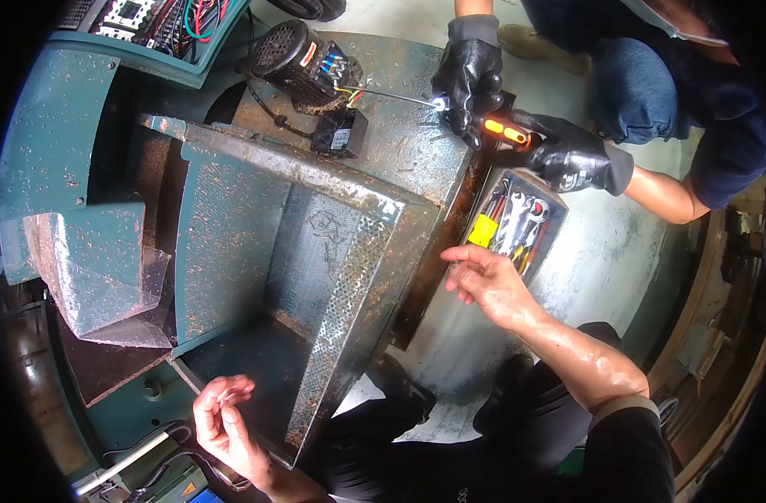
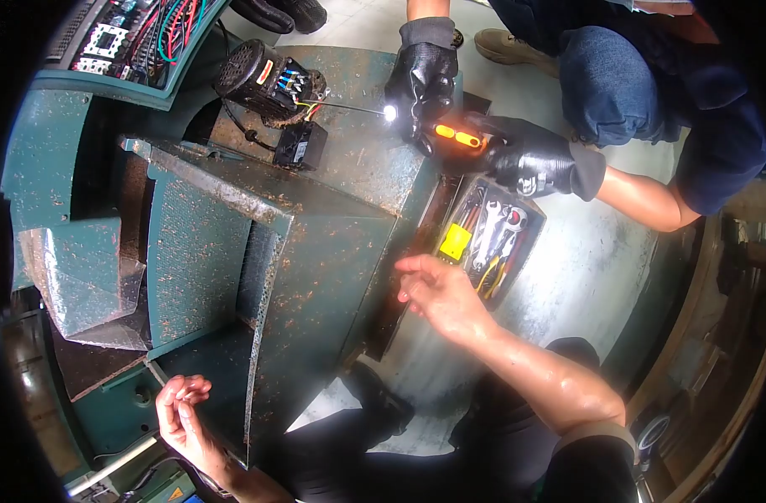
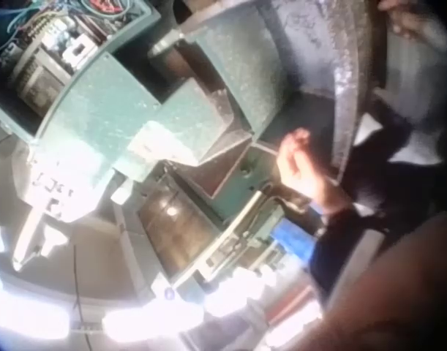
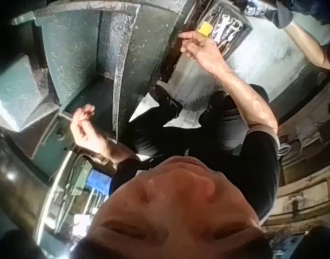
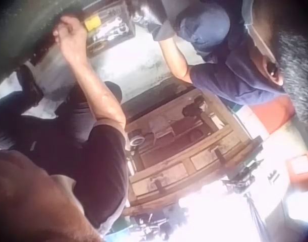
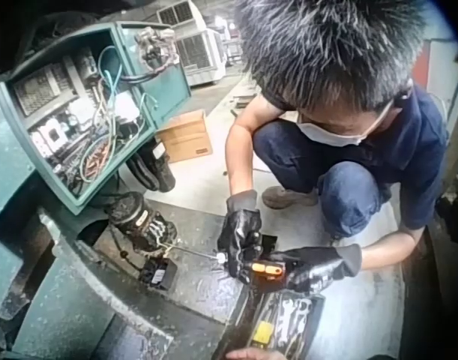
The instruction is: The person uses a screwdriver to disconnect wires from a motor, removes a small black box, and then replaces the old motor with a new one.
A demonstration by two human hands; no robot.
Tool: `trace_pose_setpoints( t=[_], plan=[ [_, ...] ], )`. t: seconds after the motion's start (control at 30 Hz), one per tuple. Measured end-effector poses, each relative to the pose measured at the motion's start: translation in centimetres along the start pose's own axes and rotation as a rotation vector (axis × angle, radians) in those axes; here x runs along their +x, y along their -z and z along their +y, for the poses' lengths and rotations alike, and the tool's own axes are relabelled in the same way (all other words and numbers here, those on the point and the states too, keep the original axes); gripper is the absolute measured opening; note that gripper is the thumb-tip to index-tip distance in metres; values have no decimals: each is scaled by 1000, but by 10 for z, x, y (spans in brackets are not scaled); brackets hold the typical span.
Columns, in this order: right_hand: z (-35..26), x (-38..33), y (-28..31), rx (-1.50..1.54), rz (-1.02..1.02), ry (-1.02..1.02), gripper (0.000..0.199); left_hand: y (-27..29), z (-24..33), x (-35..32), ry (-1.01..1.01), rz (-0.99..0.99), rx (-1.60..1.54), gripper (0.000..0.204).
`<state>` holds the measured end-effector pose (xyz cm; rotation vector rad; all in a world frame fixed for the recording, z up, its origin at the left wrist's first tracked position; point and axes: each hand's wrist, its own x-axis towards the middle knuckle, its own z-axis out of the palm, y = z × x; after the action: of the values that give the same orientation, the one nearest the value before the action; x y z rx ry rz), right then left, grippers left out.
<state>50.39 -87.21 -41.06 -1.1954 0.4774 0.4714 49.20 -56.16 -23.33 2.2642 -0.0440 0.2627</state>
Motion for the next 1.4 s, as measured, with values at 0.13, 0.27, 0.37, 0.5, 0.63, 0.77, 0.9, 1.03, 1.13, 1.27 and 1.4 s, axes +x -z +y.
trace_pose_setpoints(
  t=[0.13,0.27,0.37,0.5,0.63,0.77,0.9,1.03,1.13,1.27,1.4],
  plan=[
    [1,0,-1,7,-13,5,29,1,-2,-1,14,7,-2,29],
    [-2,-3,0,-14,-11,-7,30,1,-2,-1,1,-3,-12,29],
    [-3,-3,-1,-34,-15,-18,30,2,-2,-1,3,-1,-16,29],
    [-3,-4,-2,-47,-26,-19,30,1,-2,-1,20,8,-21,29],
    [-2,-4,-1,-74,-21,-26,31,1,-2,-2,3,-3,-20,30],
    [-3,-5,-1,-64,-28,-33,31,1,-2,-2,7,7,-34,30],
    [-2,-6,-2,-49,-29,-50,30,1,-2,-2,10,4,-44,30],
    [0,-6,-2,-61,-22,-58,30,1,-1,-2,-2,-7,-30,30],
    [1,-6,-2,-59,-29,-34,30,1,-2,-2,8,5,-50,30],
    [1,-6,-2,-72,-31,-42,30,2,-2,-2,2,1,-39,30],
    [1,-5,-1,-102,-34,-35,30,1,-2,-3,2,16,-23,31]
  ],
)
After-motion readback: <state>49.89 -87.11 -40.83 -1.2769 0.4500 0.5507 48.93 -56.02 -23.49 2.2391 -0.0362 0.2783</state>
